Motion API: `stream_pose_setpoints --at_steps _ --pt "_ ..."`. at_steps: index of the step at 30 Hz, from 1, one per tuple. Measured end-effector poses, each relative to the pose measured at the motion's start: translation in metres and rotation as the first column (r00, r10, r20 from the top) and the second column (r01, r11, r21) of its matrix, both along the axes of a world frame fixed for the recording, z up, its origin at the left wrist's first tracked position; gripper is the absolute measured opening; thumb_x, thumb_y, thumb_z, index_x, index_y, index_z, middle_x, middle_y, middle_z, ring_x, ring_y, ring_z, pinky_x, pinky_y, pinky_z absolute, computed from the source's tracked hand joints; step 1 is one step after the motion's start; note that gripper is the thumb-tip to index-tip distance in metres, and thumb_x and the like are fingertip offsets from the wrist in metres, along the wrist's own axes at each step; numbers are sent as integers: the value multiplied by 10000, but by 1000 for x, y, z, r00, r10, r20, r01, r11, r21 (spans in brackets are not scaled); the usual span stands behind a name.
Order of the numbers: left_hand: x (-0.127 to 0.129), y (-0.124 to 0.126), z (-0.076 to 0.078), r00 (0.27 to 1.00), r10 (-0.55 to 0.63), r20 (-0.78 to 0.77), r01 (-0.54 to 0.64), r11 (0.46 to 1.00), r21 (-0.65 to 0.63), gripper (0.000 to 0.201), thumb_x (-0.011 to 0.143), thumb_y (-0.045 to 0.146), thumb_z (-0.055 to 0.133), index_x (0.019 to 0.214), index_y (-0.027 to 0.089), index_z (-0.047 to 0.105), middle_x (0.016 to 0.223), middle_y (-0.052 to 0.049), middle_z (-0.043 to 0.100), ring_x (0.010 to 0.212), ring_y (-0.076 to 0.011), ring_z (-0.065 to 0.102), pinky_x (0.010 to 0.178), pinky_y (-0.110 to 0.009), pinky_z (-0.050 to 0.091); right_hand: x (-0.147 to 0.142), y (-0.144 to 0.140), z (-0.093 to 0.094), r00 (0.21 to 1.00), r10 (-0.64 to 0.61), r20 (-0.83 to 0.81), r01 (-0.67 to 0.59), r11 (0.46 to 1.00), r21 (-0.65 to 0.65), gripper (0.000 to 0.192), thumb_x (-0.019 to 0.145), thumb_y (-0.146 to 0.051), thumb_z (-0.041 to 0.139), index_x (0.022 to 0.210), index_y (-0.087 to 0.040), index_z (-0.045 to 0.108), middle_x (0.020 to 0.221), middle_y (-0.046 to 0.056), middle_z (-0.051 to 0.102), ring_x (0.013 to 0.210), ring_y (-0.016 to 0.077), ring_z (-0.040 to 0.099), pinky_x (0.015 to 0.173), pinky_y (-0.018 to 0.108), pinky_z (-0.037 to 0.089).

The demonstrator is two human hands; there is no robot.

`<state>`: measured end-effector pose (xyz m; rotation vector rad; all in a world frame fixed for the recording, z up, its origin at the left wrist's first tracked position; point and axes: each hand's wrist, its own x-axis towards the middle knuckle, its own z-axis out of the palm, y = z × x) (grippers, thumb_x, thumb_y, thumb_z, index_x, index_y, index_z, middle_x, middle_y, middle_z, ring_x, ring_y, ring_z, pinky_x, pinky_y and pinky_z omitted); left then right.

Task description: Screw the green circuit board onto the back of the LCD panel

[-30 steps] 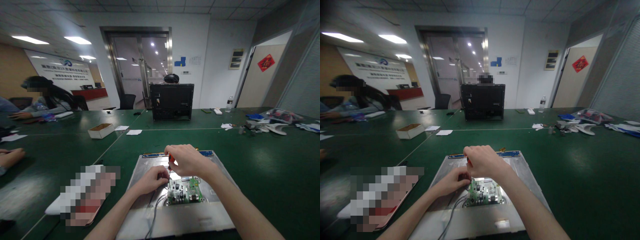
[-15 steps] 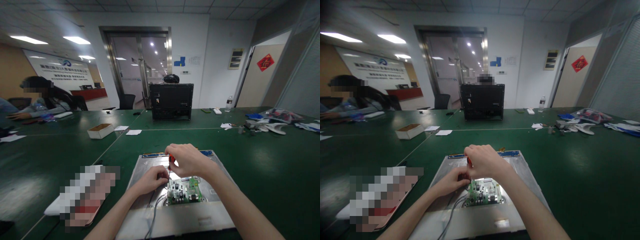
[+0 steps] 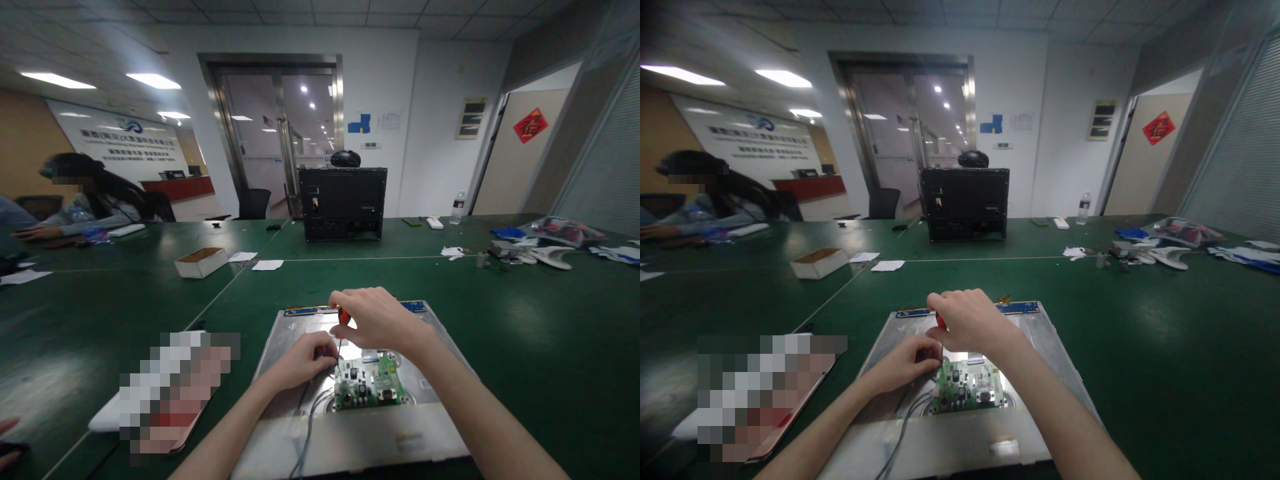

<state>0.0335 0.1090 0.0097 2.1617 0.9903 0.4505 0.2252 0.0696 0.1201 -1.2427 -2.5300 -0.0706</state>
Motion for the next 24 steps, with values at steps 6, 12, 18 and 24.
stream_pose_setpoints --at_steps 6,12,18,24 --pt "1 -1 1 1000 5 -8 -6 1000 -15 63 738 177 562 751 162 621 701 7 590 717 -157 533 633 -238 410 1 -2 0 999 33 -3 -32 999 15 194 752 -181 541 946 -180 548 889 35 680 679 147 576 508 271 227" --pt "1 -1 4 1000 -6 13 6 1000 -9 44 730 168 570 725 162 613 696 11 580 724 -158 532 654 -243 405 -3 1 -1 999 -24 26 24 999 34 188 824 -290 579 992 -207 560 842 26 700 684 166 605 510 272 211" --pt "1 -1 2 1000 4 24 -4 1000 -16 45 738 172 574 738 163 618 699 17 577 709 -151 528 650 -243 402 -4 2 0 997 -33 68 31 999 29 199 851 -399 589 912 -210 579 760 18 687 662 157 602 503 278 188" --pt "0 0 -1 999 -4 48 5 1000 -22 57 723 151 573 752 155 622 724 11 591 703 -146 529 649 -241 405 1 -2 1 999 51 -14 -52 997 -56 207 775 -233 602 972 -190 555 907 32 683 729 160 590 526 265 237"
